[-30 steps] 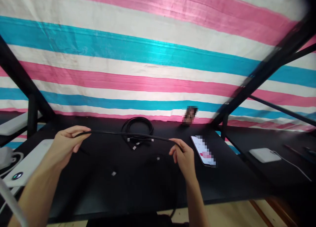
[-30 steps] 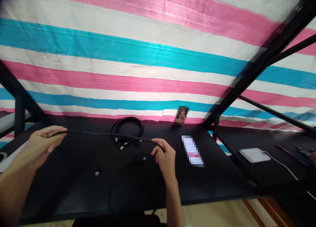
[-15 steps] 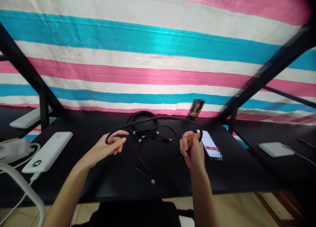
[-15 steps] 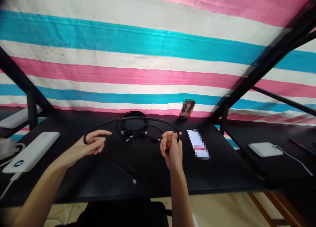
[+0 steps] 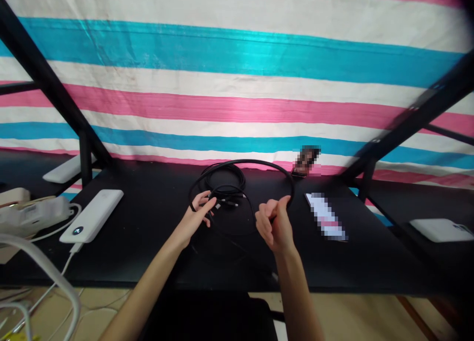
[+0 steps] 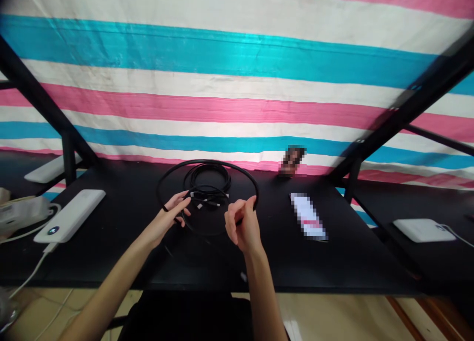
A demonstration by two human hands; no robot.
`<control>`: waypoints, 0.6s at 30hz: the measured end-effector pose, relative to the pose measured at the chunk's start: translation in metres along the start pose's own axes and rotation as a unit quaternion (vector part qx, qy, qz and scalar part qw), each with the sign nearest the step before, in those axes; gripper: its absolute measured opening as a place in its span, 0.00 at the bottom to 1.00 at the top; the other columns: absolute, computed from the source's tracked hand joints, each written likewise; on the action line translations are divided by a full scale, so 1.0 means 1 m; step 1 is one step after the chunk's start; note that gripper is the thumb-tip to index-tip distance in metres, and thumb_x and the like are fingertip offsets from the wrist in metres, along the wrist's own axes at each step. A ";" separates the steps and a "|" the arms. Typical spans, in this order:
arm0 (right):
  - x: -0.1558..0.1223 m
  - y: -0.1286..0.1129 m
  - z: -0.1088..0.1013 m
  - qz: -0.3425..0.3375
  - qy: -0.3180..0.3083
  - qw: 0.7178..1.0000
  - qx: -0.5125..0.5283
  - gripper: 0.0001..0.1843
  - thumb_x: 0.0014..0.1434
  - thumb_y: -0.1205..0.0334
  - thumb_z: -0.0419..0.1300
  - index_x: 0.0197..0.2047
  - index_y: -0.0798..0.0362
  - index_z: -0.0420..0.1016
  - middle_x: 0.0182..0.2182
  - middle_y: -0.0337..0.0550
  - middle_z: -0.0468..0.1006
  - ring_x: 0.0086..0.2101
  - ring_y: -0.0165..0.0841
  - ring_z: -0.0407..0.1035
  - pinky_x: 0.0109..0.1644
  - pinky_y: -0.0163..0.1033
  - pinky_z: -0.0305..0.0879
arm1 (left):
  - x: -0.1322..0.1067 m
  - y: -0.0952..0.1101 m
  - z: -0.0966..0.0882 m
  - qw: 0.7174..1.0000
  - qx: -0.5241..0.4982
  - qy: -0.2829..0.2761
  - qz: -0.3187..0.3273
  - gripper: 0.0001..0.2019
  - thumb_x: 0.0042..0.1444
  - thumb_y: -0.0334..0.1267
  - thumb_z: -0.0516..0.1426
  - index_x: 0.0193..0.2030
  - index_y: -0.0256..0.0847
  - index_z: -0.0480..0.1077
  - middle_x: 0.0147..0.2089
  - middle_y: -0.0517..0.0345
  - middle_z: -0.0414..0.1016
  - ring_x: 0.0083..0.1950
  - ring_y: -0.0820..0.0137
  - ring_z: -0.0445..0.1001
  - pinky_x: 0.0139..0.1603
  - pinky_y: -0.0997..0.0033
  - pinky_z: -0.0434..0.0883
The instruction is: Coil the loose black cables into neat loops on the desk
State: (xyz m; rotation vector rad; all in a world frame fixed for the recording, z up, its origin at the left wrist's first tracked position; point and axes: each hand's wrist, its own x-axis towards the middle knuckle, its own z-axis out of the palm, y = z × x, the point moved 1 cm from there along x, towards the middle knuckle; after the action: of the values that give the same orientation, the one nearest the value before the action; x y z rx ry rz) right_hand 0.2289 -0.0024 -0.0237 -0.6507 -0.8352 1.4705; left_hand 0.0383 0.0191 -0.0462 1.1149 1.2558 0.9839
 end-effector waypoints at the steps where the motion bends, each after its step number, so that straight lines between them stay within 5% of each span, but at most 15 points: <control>1: 0.001 0.005 -0.005 0.022 0.014 0.999 -0.022 0.29 0.53 0.33 0.55 0.21 0.53 0.68 0.09 0.29 0.57 0.08 0.21 0.48 0.07 0.25 0.45 | 0.005 -0.007 -0.003 0.999 0.023 0.025 0.004 0.28 0.51 0.47 0.57 0.58 0.41 0.59 0.52 0.45 0.64 0.36 0.72 0.70 0.24 0.80 0.69; 5: -0.001 0.019 -0.036 0.085 0.073 0.975 -0.189 0.24 0.52 0.40 0.59 0.36 0.55 0.74 0.17 0.33 0.68 0.15 0.24 0.64 0.17 0.29 0.64 | 0.015 -0.027 -0.022 0.993 0.083 0.080 0.017 0.30 0.45 0.38 0.58 0.57 0.39 0.58 0.49 0.47 0.65 0.28 0.75 0.68 0.17 0.79 0.67; 11: -0.014 0.017 -0.076 0.082 0.151 0.909 -0.379 0.30 0.48 0.43 0.62 0.49 0.54 0.69 0.23 0.36 0.72 0.24 0.33 0.72 0.22 0.37 0.70 | 0.003 -0.015 -0.045 0.987 0.118 0.078 0.073 0.28 0.49 0.49 0.58 0.56 0.44 0.58 0.38 0.57 0.70 0.15 0.77 0.62 0.09 0.79 0.56; 14: -0.014 0.022 -0.082 0.077 0.137 0.873 -0.463 0.24 0.52 0.46 0.57 0.46 0.53 0.72 0.28 0.41 0.73 0.29 0.37 0.73 0.24 0.40 0.71 | 0.001 -0.011 -0.047 0.984 0.153 0.044 0.081 0.24 0.51 0.54 0.56 0.51 0.42 0.63 0.37 0.56 0.71 0.16 0.78 0.63 0.13 0.78 0.58; 18: -0.007 0.035 -0.081 -0.013 0.134 0.783 -0.607 0.16 0.53 0.53 0.57 0.40 0.53 0.76 0.40 0.49 0.74 0.40 0.40 0.71 0.43 0.47 0.69 | 0.003 -0.019 -0.046 0.956 0.287 0.047 0.044 0.20 0.57 0.53 0.50 0.50 0.43 0.62 0.37 0.57 0.72 0.18 0.75 0.66 0.22 0.74 0.64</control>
State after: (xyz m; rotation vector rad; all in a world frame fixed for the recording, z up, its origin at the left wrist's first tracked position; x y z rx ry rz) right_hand 0.2749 0.0008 -0.0991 -1.7380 -1.5208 0.6014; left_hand -0.0081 0.0219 -0.0642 1.5954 1.6384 0.7560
